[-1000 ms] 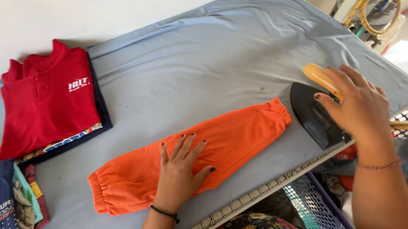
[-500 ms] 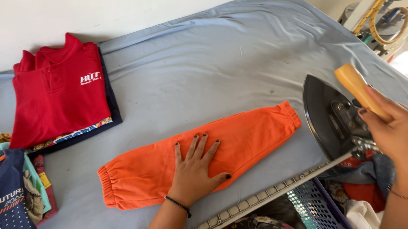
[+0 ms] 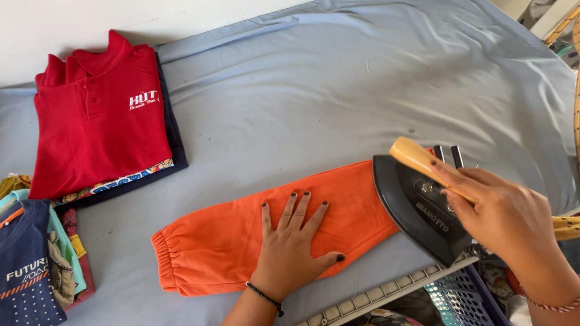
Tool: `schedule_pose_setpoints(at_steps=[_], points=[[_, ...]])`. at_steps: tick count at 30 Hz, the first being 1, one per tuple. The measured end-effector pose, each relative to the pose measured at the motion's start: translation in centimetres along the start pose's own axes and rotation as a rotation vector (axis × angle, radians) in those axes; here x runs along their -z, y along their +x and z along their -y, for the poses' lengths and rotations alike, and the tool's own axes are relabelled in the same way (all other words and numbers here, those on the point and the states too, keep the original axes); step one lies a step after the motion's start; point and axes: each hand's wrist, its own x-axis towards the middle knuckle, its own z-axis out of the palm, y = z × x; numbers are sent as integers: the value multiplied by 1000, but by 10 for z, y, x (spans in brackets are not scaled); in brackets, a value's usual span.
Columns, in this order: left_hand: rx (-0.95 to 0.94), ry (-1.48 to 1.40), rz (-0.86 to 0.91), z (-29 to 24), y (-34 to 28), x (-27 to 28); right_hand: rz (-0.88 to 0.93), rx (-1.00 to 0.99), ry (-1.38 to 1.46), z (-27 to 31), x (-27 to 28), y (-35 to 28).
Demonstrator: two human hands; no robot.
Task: The person irons a red t-shirt and an orange pair of pants on a padded ironing board. They smooth the fabric, use a steam iron to remove wrinkles, fold the items, and place the finished red shirt on a stack of other folded clothes.
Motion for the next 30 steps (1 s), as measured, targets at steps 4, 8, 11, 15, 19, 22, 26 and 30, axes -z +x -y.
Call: schedule_pose_setpoints(at_steps=[4,8,11,15,19,22,26,30], points=[[18,-5,7,1,1,-2,15,10,-48,-2,-8,13],[38,-14,-5,3,0,-4,148,109,71,-13,-4,21],[42,-12,-5,3,0,-4,165,229,193,-17,5,17],[35,0,-18,4,-1,-6,193,252,223,-8,8,7],[20,14,-19,6,-1,-8,116,142,128,13,0,2],[23,65,4,7,1,-7,9,126,97,35,-5,13],[29,81,23,8,2,-4,96,77,66,53,-16,39],[97,100,58,9,3,-3,68,211,172,46,-24,45]])
